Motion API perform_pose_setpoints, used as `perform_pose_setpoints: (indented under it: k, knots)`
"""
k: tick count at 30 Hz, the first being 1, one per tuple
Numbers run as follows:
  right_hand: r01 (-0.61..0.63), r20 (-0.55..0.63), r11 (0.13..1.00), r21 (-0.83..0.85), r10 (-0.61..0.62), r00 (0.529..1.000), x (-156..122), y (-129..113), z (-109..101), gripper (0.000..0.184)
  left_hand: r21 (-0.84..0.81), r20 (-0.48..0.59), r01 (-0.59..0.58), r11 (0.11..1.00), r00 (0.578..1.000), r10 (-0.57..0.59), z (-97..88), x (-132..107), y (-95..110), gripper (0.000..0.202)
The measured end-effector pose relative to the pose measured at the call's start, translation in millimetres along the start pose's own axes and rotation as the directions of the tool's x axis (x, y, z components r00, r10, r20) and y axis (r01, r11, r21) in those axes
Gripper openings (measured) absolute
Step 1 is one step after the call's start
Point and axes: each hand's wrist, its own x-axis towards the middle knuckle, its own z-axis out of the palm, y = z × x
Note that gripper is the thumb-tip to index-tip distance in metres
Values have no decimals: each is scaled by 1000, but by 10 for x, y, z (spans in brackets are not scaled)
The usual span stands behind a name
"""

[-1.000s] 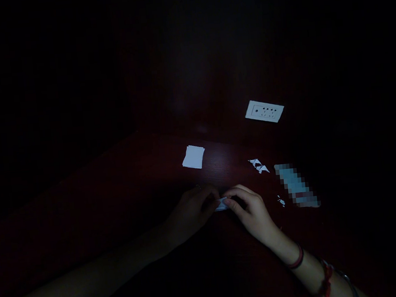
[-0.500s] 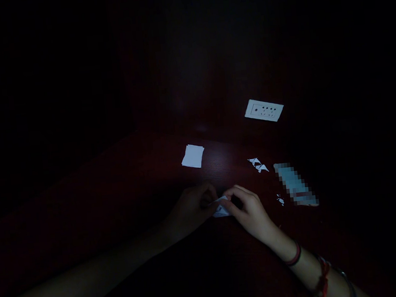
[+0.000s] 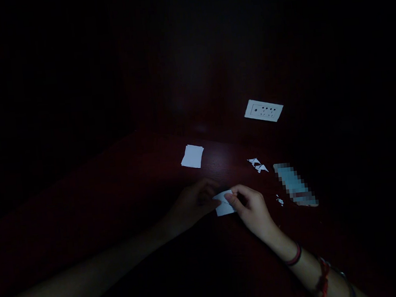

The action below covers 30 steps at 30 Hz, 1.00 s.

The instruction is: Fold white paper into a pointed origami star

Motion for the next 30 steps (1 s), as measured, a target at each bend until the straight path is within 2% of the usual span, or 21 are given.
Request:
perform_pose_setpoints:
  k: [3,6,10,14,20,26,30]
  knots:
    - [-13,104,998,63,7,995,0,32,18,17,114,-53,-7,993,999,13,2,-13,-38,26]
    - [-32,173,998,54,22,985,-9,56,16,19,160,-41,-22,987,999,29,-12,-5,-64,21]
    - [12,132,998,-56,-4,991,-17,16,-10,19,232,13,-63,971,998,62,-17,12,-80,10]
    - [65,134,989,-129,-48,990,-13,-37,-13,16,320,32,-98,943,995,92,-15,8,-69,11]
    - [69,207,995,-69,-54,977,0,-1,9,15,409,30,-128,903,991,127,4,6,-34,9]
    - [57,154,991,-124,-38,987,-15,-38,3,19,398,29,-118,910,993,116,15,-4,-30,9]
    - [12,209,1000,-2,-11,978,-11,16,10,16,396,25,-128,909,991,129,2,1,-37,11]
